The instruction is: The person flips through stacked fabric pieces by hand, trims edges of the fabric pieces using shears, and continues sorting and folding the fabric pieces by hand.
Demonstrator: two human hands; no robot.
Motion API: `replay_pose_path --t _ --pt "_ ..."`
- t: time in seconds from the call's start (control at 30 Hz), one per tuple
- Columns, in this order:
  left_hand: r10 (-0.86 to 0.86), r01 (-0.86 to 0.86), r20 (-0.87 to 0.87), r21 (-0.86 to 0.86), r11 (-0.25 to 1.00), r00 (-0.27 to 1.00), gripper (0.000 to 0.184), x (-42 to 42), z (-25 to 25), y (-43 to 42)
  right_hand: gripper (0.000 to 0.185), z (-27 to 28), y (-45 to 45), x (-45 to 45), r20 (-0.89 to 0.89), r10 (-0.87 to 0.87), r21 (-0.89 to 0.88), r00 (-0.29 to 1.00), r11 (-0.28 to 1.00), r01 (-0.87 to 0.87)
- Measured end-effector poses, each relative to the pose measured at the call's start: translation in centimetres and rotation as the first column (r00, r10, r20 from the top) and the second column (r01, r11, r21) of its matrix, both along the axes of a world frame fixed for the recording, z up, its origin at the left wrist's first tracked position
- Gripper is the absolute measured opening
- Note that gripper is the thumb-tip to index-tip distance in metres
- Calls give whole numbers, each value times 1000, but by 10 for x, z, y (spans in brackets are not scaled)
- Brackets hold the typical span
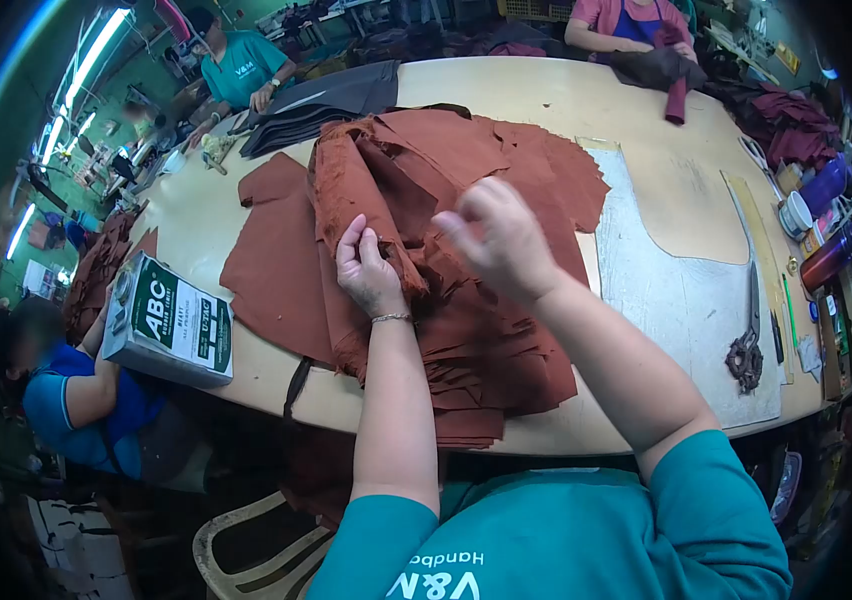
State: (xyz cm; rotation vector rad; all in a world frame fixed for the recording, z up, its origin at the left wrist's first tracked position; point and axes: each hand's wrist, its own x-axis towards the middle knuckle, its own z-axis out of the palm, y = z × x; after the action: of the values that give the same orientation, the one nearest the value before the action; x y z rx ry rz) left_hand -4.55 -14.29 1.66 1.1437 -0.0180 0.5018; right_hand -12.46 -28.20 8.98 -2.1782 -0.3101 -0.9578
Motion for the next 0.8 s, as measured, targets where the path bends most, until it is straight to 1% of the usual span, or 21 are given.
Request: replay_pose_path --t 0.03,0.1,0.13,0.17,0.23,0.27,0.37,0.4,0.43,0.5,0.6,0.7,0.73,0.8 --pt "2 -2 25 22 1000 1000 23 0 -1 2 22 3 13 2 71 116 64 991 991 -121" --pt "-101 106 59 -98 989 993 28 -4 -2 2 22 -6 36 23 33 169 105 985 979 -172" --pt "-149 161 86 -158 974 985 31 -5 -1 1 29 -10 45 37 -94 148 179 984 975 -130" --pt "-89 96 107 -65 993 990 32 -6 1 1 32 -14 47 48 -222 143 223 965 970 -92" --pt "34 -53 168 109 993 985 34 -7 8 2 38 -16 53 66 -464 151 292 873 956 -11" --pt "25 -46 141 148 988 990 40 1 -2 8 43 -21 54 73 -480 145 283 865 959 -4" --pt "17 -11 46 -133 991 999 49 -9 12 3 40 -33 52 84 -433 260 402 863 913 -73" --pt "15 -12 27 -96 995 1000 58 -15 21 0 37 -34 52 85 -424 302 467 854 880 -80" --pt "66 -63 57 -42 997 996 60 -3 8 2 33 -34 50 84 -413 302 454 859 886 -93" --pt "71 -87 151 105 991 986 60 2 6 1 26 -40 48 86 -380 327 465 865 876 -127" --pt "11 -15 131 30 999 991 56 6 6 2 21 -46 46 84 -253 442 537 861 804 -255" --pt "-13 11 58 38 999 998 48 10 2 7 22 -46 40 82 -348 508 598 788 767 -231" --pt "4 -6 57 36 999 998 46 9 3 6 23 -42 37 78 -388 523 604 759 766 -219" --pt "33 -35 55 30 999 998 43 5 11 3 22 -38 33 76 -388 468 501 794 830 -244"
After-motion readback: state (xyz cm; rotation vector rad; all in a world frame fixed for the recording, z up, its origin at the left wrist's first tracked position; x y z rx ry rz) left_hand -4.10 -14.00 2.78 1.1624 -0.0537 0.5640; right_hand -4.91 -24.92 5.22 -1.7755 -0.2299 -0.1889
